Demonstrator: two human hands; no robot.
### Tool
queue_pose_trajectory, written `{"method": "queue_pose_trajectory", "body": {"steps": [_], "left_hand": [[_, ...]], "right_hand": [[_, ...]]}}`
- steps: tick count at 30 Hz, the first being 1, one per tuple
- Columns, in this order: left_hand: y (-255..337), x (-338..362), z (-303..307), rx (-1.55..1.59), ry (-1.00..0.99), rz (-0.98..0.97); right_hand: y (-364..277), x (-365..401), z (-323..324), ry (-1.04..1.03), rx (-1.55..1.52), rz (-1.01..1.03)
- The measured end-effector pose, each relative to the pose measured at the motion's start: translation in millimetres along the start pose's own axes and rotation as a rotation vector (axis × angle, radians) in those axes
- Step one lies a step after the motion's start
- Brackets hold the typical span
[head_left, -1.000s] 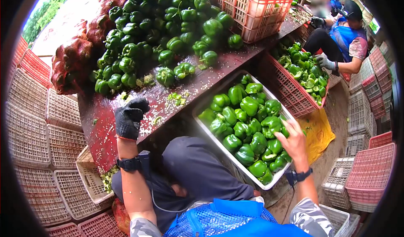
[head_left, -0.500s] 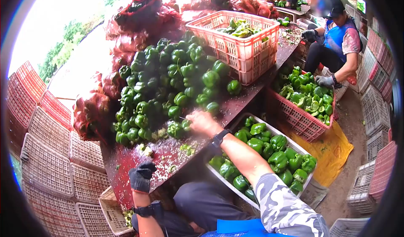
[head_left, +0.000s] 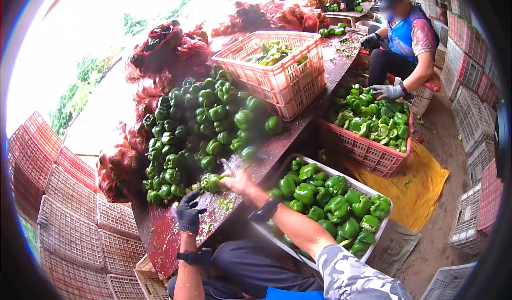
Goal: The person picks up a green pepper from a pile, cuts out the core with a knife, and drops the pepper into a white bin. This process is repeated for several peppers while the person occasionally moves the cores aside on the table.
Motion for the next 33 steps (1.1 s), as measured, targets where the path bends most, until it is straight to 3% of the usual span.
{"method": "queue_pose_trajectory", "body": {"steps": [2,3,4,5,6,8,10,11,14,18,20,21,22,24,26,27,28,29,31,32,33], "left_hand": [[14,-10,-20,-0.011,-0.067,-0.098],[36,-8,-35,0.192,-0.126,-0.108],[60,-2,-43,-0.035,-0.109,-0.317],[66,-3,-44,-0.180,-0.067,-0.355],[69,-4,-42,-0.322,-0.017,-0.389],[74,3,-45,-0.154,0.020,-0.331],[54,0,-31,-0.202,0.036,-0.330],[83,15,-31,-0.191,0.047,-0.284],[75,11,-13,-0.270,0.216,-0.356],[63,9,16,0.029,0.289,-0.179],[60,14,37,0.029,0.287,-0.060],[55,13,45,-0.007,0.326,-0.079],[45,10,54,-0.042,0.366,-0.095],[29,5,71,-0.047,0.437,-0.116],[22,5,90,-0.170,0.527,-0.295],[18,4,99,-0.243,0.559,-0.406],[21,6,107,-0.166,0.556,-0.329],[19,5,114,-0.172,0.564,-0.349],[8,6,128,-0.315,0.596,-0.483],[8,7,130,0.128,0.538,-0.117],[5,7,134,0.165,0.536,-0.139]], "right_hand": [[-45,32,-13,-0.054,-0.247,-0.080],[-50,36,-18,-0.071,-0.194,-0.067],[-55,40,-22,-0.090,-0.143,-0.055],[-89,53,-17,-0.145,0.119,-0.107],[-91,57,-21,-0.184,0.013,-0.053],[-103,71,-27,-0.141,0.083,0.023],[-118,75,-29,-0.246,0.058,-0.091],[-116,75,-32,-0.244,0.045,-0.085],[-110,72,-48,-0.331,0.077,-0.055],[-116,69,-77,-0.338,0.188,-0.049],[-107,68,-100,-0.341,0.027,-0.043],[-103,64,-111,-0.369,0.015,-0.011],[-78,49,-120,-0.415,0.134,0.428],[-94,55,-143,-0.320,0.138,0.029],[-108,59,-170,-0.326,0.060,-0.113],[-78,38,-172,-0.408,0.151,0.152],[-48,17,-174,-0.489,0.237,0.418],[-104,47,-194,-0.356,0.189,-0.024],[-120,55,-218,-0.324,0.196,-0.083],[-117,50,-223,-0.315,0.239,-0.071],[-111,43,-227,-0.322,0.334,-0.021]]}}
Point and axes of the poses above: each hand's wrist, its own x-axis away from the middle knuckle, its own z-axis out of the back of the hand, y = z × x, the point moved 1 cm from there along -x, towards the middle knuckle, and after that the axes turned 3 degrees about -x, right-handed, at the moved point
